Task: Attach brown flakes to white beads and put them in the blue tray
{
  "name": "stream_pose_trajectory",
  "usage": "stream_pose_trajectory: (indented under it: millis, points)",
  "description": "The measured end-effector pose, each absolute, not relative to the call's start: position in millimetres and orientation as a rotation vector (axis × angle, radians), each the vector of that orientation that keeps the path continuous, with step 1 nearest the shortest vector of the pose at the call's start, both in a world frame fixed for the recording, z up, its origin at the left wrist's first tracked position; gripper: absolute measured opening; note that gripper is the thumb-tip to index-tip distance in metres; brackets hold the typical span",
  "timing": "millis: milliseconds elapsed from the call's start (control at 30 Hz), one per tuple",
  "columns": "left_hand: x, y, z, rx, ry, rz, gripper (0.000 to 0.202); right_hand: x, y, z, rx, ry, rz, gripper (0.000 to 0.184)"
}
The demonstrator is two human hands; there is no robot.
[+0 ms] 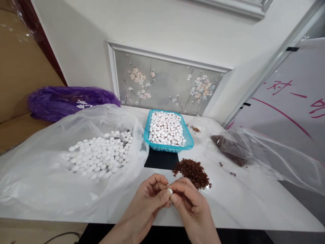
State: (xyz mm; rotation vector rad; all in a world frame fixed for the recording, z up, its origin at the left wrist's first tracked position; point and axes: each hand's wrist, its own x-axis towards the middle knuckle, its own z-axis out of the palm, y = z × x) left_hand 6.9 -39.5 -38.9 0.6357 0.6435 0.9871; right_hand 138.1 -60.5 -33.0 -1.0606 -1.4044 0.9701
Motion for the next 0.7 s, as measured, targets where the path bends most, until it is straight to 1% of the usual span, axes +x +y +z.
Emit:
stream_pose_trajectory:
  millis: [367,600,700]
  points:
    - [7,-41,-34,0.707,0.657,0.934,0.017,136,-63,-38,-1.014,-1.442,0.828,0.014]
    - [7,-39,-39,0.680,0.625,0.960,0.014,142,-62,-42,-1.025,-1.377,0.989,0.012]
    - [7,-39,-39,0.676,0.636,0.948,0.015,158,-65,-45,-1.104,-1.394,0.965,0.019]
